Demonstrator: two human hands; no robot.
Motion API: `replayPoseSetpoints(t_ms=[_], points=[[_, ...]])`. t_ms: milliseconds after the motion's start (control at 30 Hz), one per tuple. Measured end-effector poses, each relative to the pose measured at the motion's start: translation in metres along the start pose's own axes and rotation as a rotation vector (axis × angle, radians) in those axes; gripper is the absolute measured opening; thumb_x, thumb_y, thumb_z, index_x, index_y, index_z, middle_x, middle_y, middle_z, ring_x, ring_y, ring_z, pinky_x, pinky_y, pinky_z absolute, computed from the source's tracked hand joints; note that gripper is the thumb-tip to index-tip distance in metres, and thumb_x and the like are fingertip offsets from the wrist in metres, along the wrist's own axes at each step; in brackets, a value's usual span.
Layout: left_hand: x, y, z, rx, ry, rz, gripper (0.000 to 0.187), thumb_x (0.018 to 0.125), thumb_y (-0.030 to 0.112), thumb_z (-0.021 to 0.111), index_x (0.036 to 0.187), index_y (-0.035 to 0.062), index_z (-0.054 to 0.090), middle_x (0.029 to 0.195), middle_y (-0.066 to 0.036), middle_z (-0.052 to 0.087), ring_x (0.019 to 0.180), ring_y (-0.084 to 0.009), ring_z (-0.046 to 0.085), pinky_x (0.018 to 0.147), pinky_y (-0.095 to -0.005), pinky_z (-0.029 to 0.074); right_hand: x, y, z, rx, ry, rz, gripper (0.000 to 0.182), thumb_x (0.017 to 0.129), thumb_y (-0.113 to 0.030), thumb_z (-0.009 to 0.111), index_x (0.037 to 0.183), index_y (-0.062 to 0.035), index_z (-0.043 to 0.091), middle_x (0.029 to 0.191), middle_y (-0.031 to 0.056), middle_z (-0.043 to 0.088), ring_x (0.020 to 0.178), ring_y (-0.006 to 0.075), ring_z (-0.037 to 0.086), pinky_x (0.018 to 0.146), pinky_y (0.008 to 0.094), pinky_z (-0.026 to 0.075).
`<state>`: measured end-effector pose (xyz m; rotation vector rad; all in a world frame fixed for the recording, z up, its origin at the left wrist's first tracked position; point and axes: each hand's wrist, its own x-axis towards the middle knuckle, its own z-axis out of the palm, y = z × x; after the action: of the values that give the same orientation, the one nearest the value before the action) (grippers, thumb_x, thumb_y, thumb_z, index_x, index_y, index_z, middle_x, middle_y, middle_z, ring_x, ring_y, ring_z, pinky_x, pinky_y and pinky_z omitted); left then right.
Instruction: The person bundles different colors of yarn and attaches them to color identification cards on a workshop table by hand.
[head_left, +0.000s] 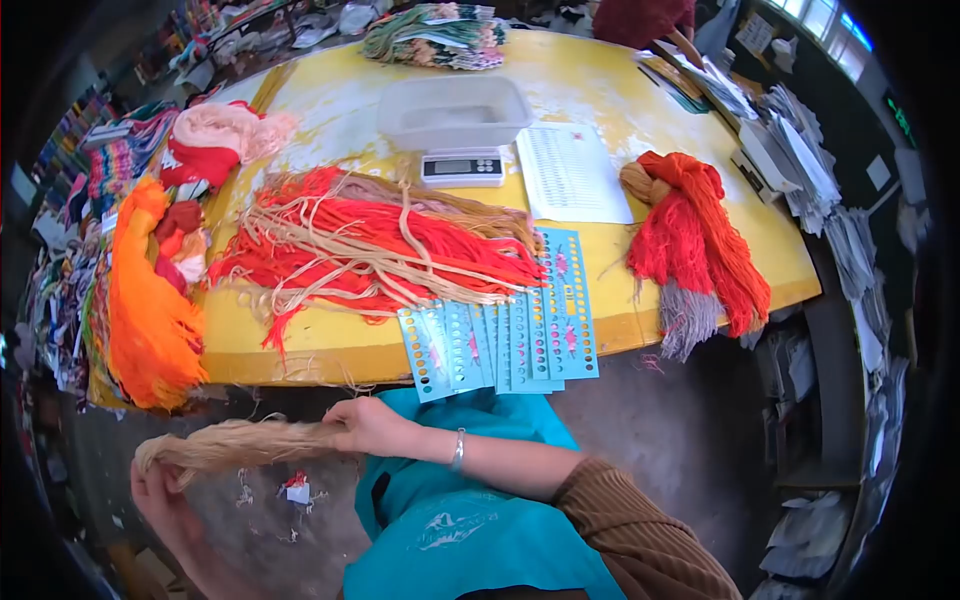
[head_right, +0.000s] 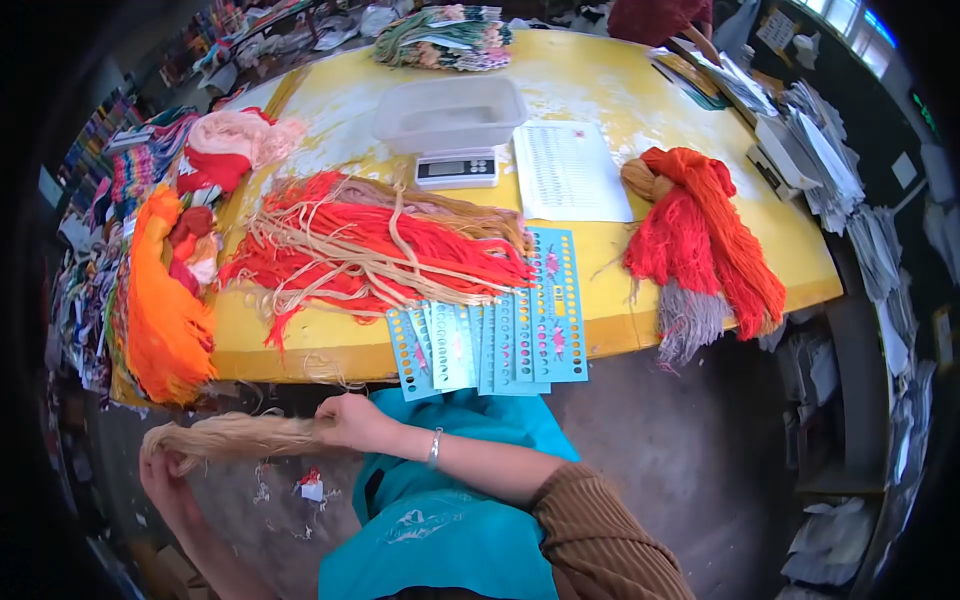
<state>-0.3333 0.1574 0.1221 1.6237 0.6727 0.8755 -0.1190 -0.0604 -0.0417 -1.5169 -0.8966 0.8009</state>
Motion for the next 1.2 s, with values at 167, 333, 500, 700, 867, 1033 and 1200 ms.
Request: replayPoseSetpoints(t_ms=[167,333,500,700,867,1033,1200], points=[[0.002,0.012,0.014,0.062,-0.191,-0.01,0.019,0.094,0.016,0.057,0.107,0.0022,0.059,0.088,0.0,0.061,0.073,-0.0021,0.054,0.062,-0.016,0.04,-0.002,-0.014,-0.017,1.048,-0.278,0.532,0.015,0.089,-0.019,0.066,0.09,-0.0044,0.067,0.057,-0.0058,0.042,0.045,0.0057,0.036,0.048,0.0242,0.04],[-0.024,0.014,0.09,0.426,-0.537,-0.263,0.011,0.08,0.007,0.062,0.089,-0.0001,0.063,0.072,-0.001,0.061,0.056,-0.0035,0.051,0.047,-0.0195,0.038,0.002,-0.038,-0.028,1.287,-0.292,0.435,0.025,0.098,-0.027,0.055,0.108,-0.0051,0.061,0.057,-0.0077,0.027,0.047,0.0045,0.027,0.045,0.0233,0.025],[-0.039,-0.002,0.121,0.423,-0.771,-0.242,0.013,0.08,0.011,0.062,0.085,-0.0011,0.059,0.075,-0.001,0.06,0.067,-0.0051,0.054,0.057,-0.0219,0.044,-0.013,-0.069,-0.044,0.653,-0.527,0.106,0.053,0.083,-0.023,0.071,0.127,0.0002,0.053,0.089,0.0047,0.061,0.058,0.007,0.051,0.044,0.022,0.038],[-0.049,0.002,0.132,0.574,-0.755,-0.203,0.011,0.078,0.004,0.063,0.086,-0.0018,0.06,0.076,-0.003,0.061,0.07,-0.0074,0.057,0.057,-0.0232,0.046,-0.017,-0.056,-0.025,-0.124,-0.222,-0.186,0.016,0.072,-0.01,0.064,0.084,-0.0026,0.056,0.071,0.0171,0.061,0.072,0.0384,0.062,0.061,0.0446,0.047],[-0.03,-0.025,0.096,0.224,-0.856,-0.593,0.028,0.074,0.014,0.073,0.092,-0.0048,0.061,0.079,-0.011,0.066,0.07,-0.0184,0.066,0.06,-0.0282,0.052,-0.013,-0.068,-0.041,0.019,-0.051,-0.123,0.017,0.075,-0.01,0.063,0.09,-0.0027,0.06,0.079,0.0184,0.064,0.08,0.0386,0.063,0.071,0.0465,0.049],[-0.042,-0.064,0.069,-0.09,-1.117,-0.999,0.056,0.07,0.026,0.075,0.104,-0.0165,0.06,0.08,-0.024,0.069,0.069,-0.0324,0.07,0.061,-0.0363,0.055,-0.001,-0.047,-0.036,0.31,0.076,-0.064,0.009,0.084,-0.007,0.06,0.092,-0.0021,0.059,0.076,0.0119,0.061,0.073,0.0235,0.061,0.068,0.0338,0.049],[-0.048,-0.085,0.061,-0.195,-1.106,-1.093,0.044,0.077,0.024,0.066,0.097,-0.0155,0.062,0.07,-0.024,0.066,0.057,-0.0292,0.064,0.055,-0.0352,0.051,0.01,-0.026,-0.038,0.516,0.078,-0.039,0.012,0.089,-0.003,0.056,0.1,0.0004,0.06,0.078,0.0022,0.059,0.072,0.0062,0.054,0.066,0.0246,0.046]])
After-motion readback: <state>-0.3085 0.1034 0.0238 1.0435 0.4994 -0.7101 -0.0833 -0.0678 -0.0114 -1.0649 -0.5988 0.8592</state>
